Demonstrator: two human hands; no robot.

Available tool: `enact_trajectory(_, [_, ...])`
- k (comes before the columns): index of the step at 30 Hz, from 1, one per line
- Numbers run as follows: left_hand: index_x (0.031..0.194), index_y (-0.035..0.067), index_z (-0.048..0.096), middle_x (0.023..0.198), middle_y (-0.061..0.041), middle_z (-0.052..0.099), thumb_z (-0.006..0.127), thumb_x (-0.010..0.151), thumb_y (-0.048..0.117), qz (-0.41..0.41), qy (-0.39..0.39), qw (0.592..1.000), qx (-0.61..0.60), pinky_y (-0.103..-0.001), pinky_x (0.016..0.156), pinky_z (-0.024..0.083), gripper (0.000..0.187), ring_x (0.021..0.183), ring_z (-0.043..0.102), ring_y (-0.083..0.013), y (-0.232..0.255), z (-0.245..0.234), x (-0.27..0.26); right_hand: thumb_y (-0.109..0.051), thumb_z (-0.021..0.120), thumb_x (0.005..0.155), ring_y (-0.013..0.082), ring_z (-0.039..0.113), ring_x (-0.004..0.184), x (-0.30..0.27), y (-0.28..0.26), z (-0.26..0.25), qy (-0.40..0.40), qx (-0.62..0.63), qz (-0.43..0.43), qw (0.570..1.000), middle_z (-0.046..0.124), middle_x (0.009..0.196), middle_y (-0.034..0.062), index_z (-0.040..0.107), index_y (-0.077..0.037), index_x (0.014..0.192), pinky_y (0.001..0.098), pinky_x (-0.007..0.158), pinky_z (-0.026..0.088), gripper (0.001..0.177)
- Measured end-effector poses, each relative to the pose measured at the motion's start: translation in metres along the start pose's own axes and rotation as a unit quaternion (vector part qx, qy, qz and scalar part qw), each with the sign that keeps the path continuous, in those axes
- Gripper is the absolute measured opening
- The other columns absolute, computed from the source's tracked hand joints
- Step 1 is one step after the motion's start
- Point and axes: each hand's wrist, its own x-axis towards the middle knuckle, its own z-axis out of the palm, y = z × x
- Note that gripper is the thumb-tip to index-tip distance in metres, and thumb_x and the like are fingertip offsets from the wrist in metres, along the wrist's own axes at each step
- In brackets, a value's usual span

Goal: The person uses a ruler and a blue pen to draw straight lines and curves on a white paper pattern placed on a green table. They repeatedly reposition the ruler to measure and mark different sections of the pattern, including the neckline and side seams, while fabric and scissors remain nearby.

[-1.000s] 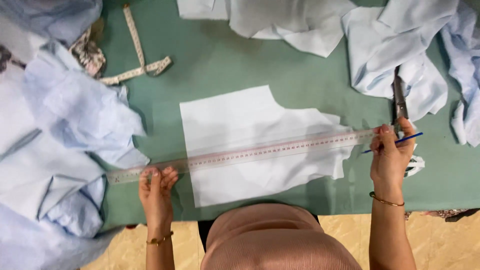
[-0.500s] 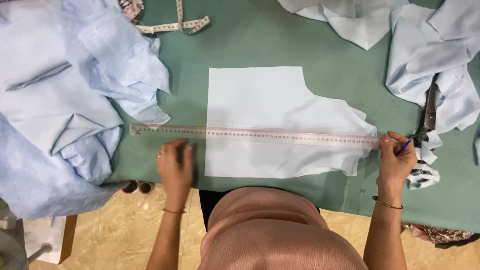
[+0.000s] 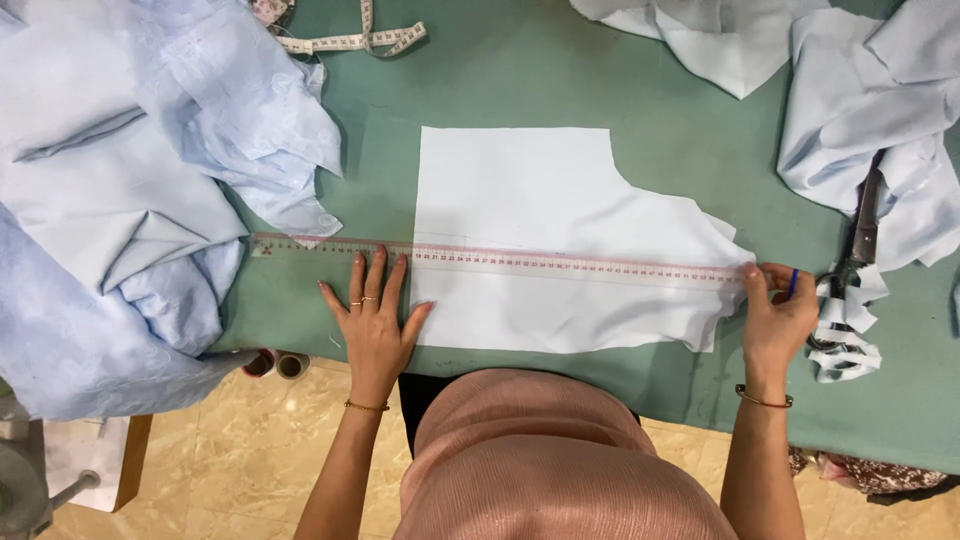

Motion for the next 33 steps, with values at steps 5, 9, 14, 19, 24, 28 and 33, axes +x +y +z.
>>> enact_trajectory(5, [0.147, 0.015, 0.058, 0.162, -0.006, 0.042, 0.061, 0.097, 0.057, -0.001, -0.005, 1.0, -0.012, -0.074, 0.122, 0.007, 0.066, 0.153, 0.032, -0.0311, 0.001, 0.001, 0.0, -0.013, 0.083, 0.102, 0.0098, 0.057, 0.079, 0.001, 0.014, 0.009, 0.006, -0.019, -0.012, 1.0, 0.069, 0.095, 0.0044, 0.07, 0.002, 0.11, 0.0269, 0.073, 0.047, 0.022])
enact_trajectory(9, [0.147, 0.013, 0.059, 0.163, -0.007, 0.043, 0.061, 0.099, 0.055, -0.008, -0.01, 1.0, -0.017, -0.073, 0.123, 0.007, 0.064, 0.154, 0.032, -0.0328, 0.003, -0.003, 0.001, -0.015, 0.083, 0.102, 0.0108, 0.058, 0.08, -0.001, 0.006, 0.012, -0.002, 0.005, 0.007, 1.0, 0.068, 0.095, 0.0053, 0.069, 0.003, 0.112, 0.0279, 0.074, 0.05, 0.025])
enact_trajectory(14, [0.147, 0.012, 0.058, 0.162, -0.009, 0.043, 0.061, 0.098, 0.054, -0.007, -0.01, 1.0, -0.019, -0.073, 0.122, 0.008, 0.064, 0.153, 0.032, -0.034, 0.004, -0.003, 0.002, -0.015, 0.086, 0.101, 0.0147, 0.059, 0.081, -0.001, -0.001, 0.012, 0.01, -0.044, -0.021, 0.999, 0.065, 0.094, 0.0079, 0.069, 0.004, 0.109, 0.0304, 0.075, 0.05, 0.027])
enact_trajectory(19, [0.148, 0.012, 0.057, 0.162, -0.009, 0.043, 0.063, 0.097, 0.053, -0.009, -0.008, 1.0, -0.016, -0.073, 0.123, 0.009, 0.065, 0.153, 0.033, -0.0338, 0.004, -0.003, 0.002, -0.018, 0.085, 0.1, 0.016, 0.059, 0.082, -0.001, 0.0, 0.013, 0.004, -0.017, 0.003, 1.0, 0.064, 0.095, 0.0065, 0.068, 0.002, 0.11, 0.032, 0.076, 0.05, 0.027])
enact_trajectory(24, [0.149, 0.012, 0.056, 0.164, -0.009, 0.042, 0.064, 0.097, 0.052, -0.01, -0.009, 1.0, -0.015, -0.072, 0.123, 0.01, 0.067, 0.154, 0.031, -0.0343, 0.003, -0.002, 0.001, -0.014, 0.086, 0.1, 0.0192, 0.057, 0.085, -0.002, 0.002, 0.014, 0.017, -0.071, -0.052, 0.996, 0.062, 0.096, 0.0085, 0.07, 0.002, 0.111, 0.0349, 0.077, 0.048, 0.025])
enact_trajectory(28, [0.15, 0.012, 0.055, 0.163, -0.009, 0.041, 0.064, 0.097, 0.052, -0.009, -0.004, 1.0, -0.015, -0.072, 0.123, 0.01, 0.066, 0.154, 0.031, -0.0339, 0.001, 0.0, 0.0, -0.015, 0.086, 0.101, 0.0197, 0.057, 0.084, -0.002, 0.005, 0.015, 0.014, -0.056, -0.049, 0.997, 0.062, 0.097, 0.0081, 0.069, 0.001, 0.111, 0.035, 0.078, 0.048, 0.025])
enact_trajectory(33, [0.15, 0.014, 0.055, 0.164, -0.008, 0.041, 0.063, 0.097, 0.053, -0.011, -0.013, 1.0, -0.016, -0.072, 0.123, 0.01, 0.066, 0.154, 0.031, -0.0342, 0.002, -0.001, 0.0, -0.014, 0.087, 0.1, 0.0211, 0.056, 0.087, -0.003, -0.002, 0.015, 0.014, -0.066, -0.06, 0.996, 0.059, 0.101, 0.0095, 0.069, 0.002, 0.112, 0.036, 0.078, 0.048, 0.026])
